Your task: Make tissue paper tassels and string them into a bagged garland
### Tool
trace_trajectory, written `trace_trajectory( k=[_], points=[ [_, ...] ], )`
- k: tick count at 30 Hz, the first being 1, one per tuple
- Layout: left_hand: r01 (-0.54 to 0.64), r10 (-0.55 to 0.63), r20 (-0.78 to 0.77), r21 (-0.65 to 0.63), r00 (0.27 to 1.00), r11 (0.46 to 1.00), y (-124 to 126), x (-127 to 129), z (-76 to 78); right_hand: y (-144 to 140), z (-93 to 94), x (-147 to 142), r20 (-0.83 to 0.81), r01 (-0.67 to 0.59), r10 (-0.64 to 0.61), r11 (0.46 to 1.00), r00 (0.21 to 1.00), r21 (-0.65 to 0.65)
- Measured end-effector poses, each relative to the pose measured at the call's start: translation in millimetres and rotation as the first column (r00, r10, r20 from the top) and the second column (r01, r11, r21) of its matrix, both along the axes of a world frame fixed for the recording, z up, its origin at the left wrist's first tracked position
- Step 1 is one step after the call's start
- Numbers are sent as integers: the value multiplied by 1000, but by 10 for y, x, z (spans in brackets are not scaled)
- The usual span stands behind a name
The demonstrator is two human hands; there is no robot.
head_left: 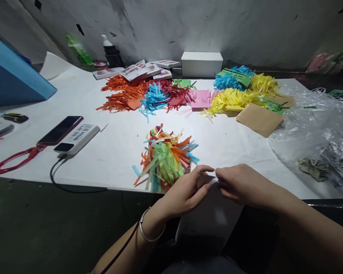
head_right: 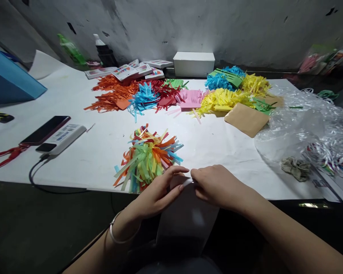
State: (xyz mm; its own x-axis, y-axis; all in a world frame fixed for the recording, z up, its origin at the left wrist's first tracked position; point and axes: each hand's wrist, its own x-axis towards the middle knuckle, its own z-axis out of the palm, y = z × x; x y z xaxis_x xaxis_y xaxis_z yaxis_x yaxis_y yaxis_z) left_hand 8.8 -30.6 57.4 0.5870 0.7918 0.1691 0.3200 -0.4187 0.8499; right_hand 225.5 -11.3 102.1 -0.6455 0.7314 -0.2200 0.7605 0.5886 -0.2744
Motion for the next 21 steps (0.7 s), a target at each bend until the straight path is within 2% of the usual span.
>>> trace_trajectory(
  k=[6, 11, 14, 18, 21],
  points=[
    [-56, 55, 52, 3, 997, 998, -51, 39, -77, 80, -28, 54, -183, -84, 52, 982, 982, -171],
    [-72, 72, 90, -11, 993, 997, -59, 50, -132, 80, -88, 138, -266, -72, -15, 946, 964, -317],
    [-88, 91, 120, -32, 989, 996, -68, 61, -152, 54, -96, 185, -249, -43, -60, 921, 967, -388],
    [-154, 200, 268, -185, 942, 971, -95, 92, -180, 2, -65, 198, -183, 44, -107, 946, 977, -321],
    [-108, 241, 340, -366, 909, 924, -89, 58, -191, -57, -33, 253, -221, 12, -109, 917, 969, -398]
  ],
)
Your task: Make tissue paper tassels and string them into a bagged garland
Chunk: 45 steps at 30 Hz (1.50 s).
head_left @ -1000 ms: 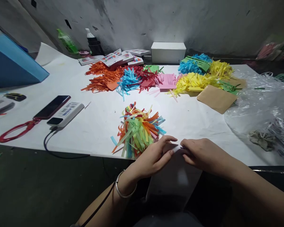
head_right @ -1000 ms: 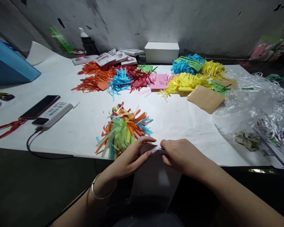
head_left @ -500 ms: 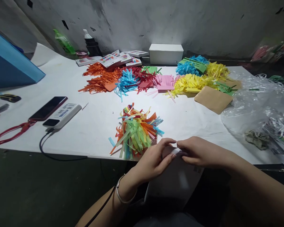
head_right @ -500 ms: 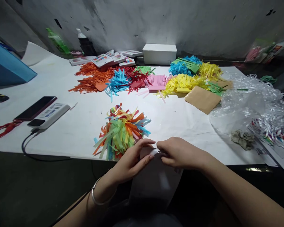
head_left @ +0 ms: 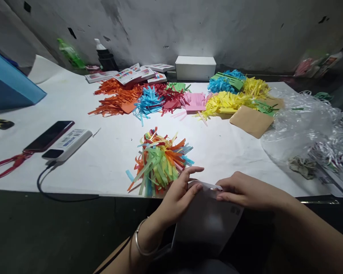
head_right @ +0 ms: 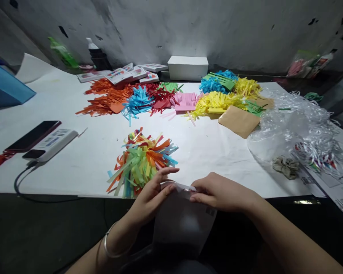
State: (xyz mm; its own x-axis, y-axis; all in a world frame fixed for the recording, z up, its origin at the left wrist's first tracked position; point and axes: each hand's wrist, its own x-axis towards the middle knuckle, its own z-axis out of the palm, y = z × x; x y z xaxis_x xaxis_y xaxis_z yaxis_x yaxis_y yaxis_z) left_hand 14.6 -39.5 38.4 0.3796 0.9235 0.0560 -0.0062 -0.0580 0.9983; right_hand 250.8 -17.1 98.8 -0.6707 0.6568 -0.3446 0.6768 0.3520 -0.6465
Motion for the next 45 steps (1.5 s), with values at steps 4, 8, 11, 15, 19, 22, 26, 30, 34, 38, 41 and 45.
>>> trace_trajectory(
  k=[4, 8, 11, 15, 19, 22, 26, 30, 34, 38, 41, 45],
  points=[
    [131, -77, 200, -278, 977, 952, 22, -98, -10, -142, -12, 128, -17, 92, -92, 995, 996, 21],
    [88, -58, 122, -258, 991, 962, -4, -131, 27, -313, -83, 174, -169, 214, -214, 977, 962, -20],
    [30, -20, 52, -191, 998, 981, -39, -113, 93, -429, -175, 143, -352, 290, -349, 934, 869, -211],
    [-65, 60, -33, -151, 998, 986, -89, -63, 138, -578, -330, 53, -446, 454, -489, 870, 750, -191],
    [-150, 143, -57, -158, 988, 976, -123, -28, 133, -663, -408, 9, -515, 508, -508, 847, 691, -154],
    [-119, 112, -74, -87, 991, 989, -129, -43, 156, -687, -409, 27, -582, 478, -516, 846, 629, -234],
    [-112, 111, -106, -3, 988, 994, -161, -73, 195, -740, -405, 25, -642, 462, -583, 805, 498, -372],
    [-182, 177, -95, -47, 980, 982, -196, -91, 178, -816, -435, 45, -667, 456, -553, 822, 499, -341],
    [-162, 157, -93, -53, 983, 985, -171, -117, 133, -899, -518, 173, -686, 420, -477, 867, 549, -267],
    [-187, 180, -93, -66, 979, 980, -163, -108, 139, -949, -587, 223, -688, 422, -411, 891, 598, -166],
    [-243, 237, -81, -70, 968, 968, -192, -92, 159, -956, -601, 138, -674, 522, -425, 850, 604, -69],
    [-201, 196, -105, -39, 975, 979, -218, -116, 129, -954, -663, -31, -732, 650, -497, 754, 466, -98]
  ],
)
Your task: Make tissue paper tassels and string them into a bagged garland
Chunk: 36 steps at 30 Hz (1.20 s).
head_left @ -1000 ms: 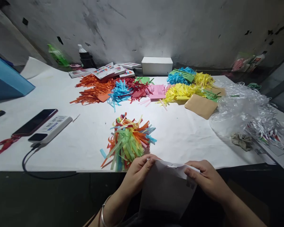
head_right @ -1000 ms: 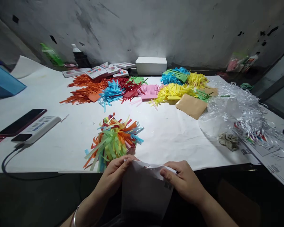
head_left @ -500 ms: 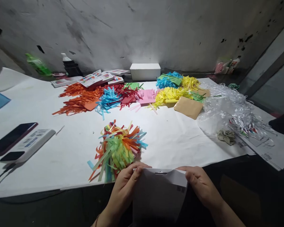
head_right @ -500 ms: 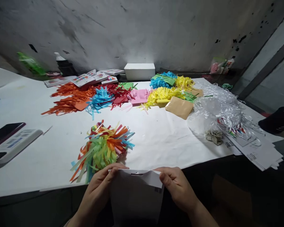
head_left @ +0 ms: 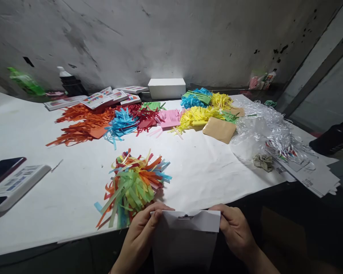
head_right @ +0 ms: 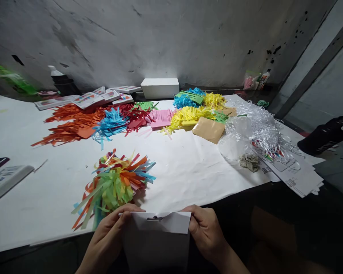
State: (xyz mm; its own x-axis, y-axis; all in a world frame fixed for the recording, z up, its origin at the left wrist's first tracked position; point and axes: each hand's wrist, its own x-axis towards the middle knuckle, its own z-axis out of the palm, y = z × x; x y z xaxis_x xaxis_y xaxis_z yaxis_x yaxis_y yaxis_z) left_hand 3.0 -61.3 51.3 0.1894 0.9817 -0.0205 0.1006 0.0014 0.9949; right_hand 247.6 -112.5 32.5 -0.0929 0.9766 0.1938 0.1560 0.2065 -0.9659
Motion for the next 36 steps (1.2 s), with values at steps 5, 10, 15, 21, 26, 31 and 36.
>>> trace_trajectory(
  k=[5, 10, 15, 21, 26, 31, 36],
  points=[
    [-23, 23, 9, -21, 1000, 1000, 26, -37, -70, -12, -208, -126, -357, 59, -100, 990, 929, -125],
    [-21, 44, -125, 177, 991, 984, -7, -48, -67, -74, -188, -134, -568, -102, -66, 961, 820, -258],
    [26, -25, 37, -15, 999, 1000, -38, -35, -106, -91, -21, -125, -173, 32, -64, 983, 983, -181],
    [160, -71, 295, -290, 953, 944, 33, -41, -151, -16, -76, -24, -115, -40, 34, 998, 993, -54],
    [70, -50, -109, 185, 993, 980, -46, -105, 29, -8, -23, 17, 50, 83, -80, 995, 996, -53],
    [179, -175, -56, 67, 983, 982, -77, -91, 82, 13, 76, -142, -5, 71, -72, 984, 997, -161],
    [166, -125, 189, -220, 974, 961, -69, -63, -94, 43, 128, -167, -7, -103, 103, 989, 995, -105]
  ],
)
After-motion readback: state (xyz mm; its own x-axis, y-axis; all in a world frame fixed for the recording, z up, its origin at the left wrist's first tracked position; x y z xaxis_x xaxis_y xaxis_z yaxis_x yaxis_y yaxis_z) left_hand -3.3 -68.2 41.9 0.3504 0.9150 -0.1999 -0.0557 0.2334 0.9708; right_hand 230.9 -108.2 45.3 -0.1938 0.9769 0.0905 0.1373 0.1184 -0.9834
